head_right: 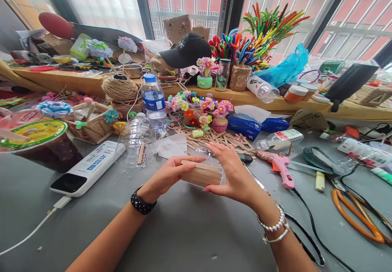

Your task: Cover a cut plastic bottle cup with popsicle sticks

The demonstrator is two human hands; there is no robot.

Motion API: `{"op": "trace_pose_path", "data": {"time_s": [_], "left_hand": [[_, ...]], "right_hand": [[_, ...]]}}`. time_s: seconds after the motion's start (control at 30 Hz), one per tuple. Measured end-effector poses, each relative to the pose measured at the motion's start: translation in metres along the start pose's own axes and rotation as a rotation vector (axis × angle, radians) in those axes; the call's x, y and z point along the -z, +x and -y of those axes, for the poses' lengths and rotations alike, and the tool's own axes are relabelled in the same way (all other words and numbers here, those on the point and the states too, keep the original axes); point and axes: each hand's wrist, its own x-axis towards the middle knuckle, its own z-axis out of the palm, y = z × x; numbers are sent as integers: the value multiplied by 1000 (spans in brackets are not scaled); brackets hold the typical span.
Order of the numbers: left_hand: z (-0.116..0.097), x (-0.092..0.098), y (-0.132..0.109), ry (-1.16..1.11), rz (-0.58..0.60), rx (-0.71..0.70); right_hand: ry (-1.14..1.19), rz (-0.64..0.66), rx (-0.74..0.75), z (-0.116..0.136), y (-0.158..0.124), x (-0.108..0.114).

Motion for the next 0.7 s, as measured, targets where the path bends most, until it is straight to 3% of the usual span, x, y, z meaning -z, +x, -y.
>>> {"op": "trace_pose_path", "data": {"time_s": [0.27,0.57,0.7], "left_hand": [[-1,4,0,27,29,14],[-7,12,-5,49,267,86],[-7,11,-4,45,308,74]], "right_hand": [[25,53,-5,3,-1,1],[230,241,88,14,-7,19],[279,276,99,19,-6,17]]}}
